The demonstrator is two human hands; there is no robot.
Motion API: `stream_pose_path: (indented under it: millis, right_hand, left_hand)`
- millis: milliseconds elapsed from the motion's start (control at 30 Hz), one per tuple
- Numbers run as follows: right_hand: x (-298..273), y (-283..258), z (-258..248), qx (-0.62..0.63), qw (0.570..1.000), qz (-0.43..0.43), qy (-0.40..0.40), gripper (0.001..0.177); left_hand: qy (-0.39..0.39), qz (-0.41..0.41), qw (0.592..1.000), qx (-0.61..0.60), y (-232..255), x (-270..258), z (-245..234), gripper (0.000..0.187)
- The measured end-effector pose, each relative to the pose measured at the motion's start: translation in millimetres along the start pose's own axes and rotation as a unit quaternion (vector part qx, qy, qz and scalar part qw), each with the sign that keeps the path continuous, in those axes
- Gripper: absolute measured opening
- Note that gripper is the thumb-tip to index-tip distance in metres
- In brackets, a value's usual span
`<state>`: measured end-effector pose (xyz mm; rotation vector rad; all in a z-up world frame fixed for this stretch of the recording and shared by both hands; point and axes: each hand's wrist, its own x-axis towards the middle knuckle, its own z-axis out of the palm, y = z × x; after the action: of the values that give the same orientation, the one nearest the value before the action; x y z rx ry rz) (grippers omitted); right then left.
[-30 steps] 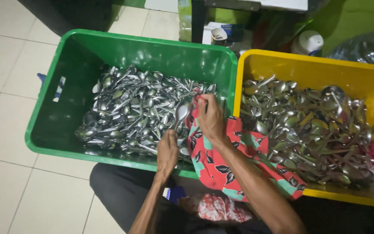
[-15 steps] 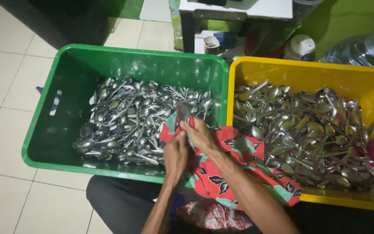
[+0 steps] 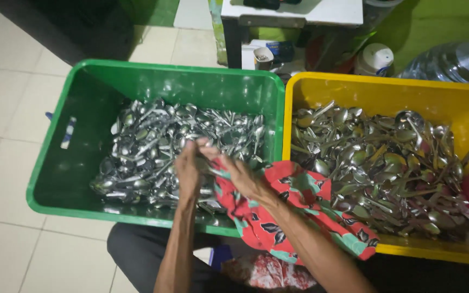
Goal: Wiping and drying metal spoons with a cloth and moving them from one bin to another.
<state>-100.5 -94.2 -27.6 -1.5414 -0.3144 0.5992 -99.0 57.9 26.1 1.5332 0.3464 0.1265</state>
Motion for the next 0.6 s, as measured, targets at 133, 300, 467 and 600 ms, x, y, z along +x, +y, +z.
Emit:
stream_pose_path:
  millis: [133,300,467,600]
  right_hand:
    - [3.4,-27.6,-0.2,-0.163,0.963,-0.165,0.136,0.028]
    - [-4.3,-39.2,13.8,-0.392,0.874,-0.26,0.122,0.018]
    - [-12.1,-47.5,11.7,-0.424,0.853,-0.293,0.08,0.01]
    - [-31.5,-61.8,9.4,-0.397,0.865,-0.297,0.073,0.009]
  left_hand:
    - [0.034,-0.02,0.988,-0.149,7.2,-2.9,1.9,0.05]
    - [0.061,-0.022,0.986,-0.155,-6.6,7.1,11.9,0.04]
    - [0.092,0.034,0.984,-0.15,-12.8,18.5,6.9,0.033]
    - [0.116,0.041,0.976,-0.18,-33.5,30.7,-12.4,0.03]
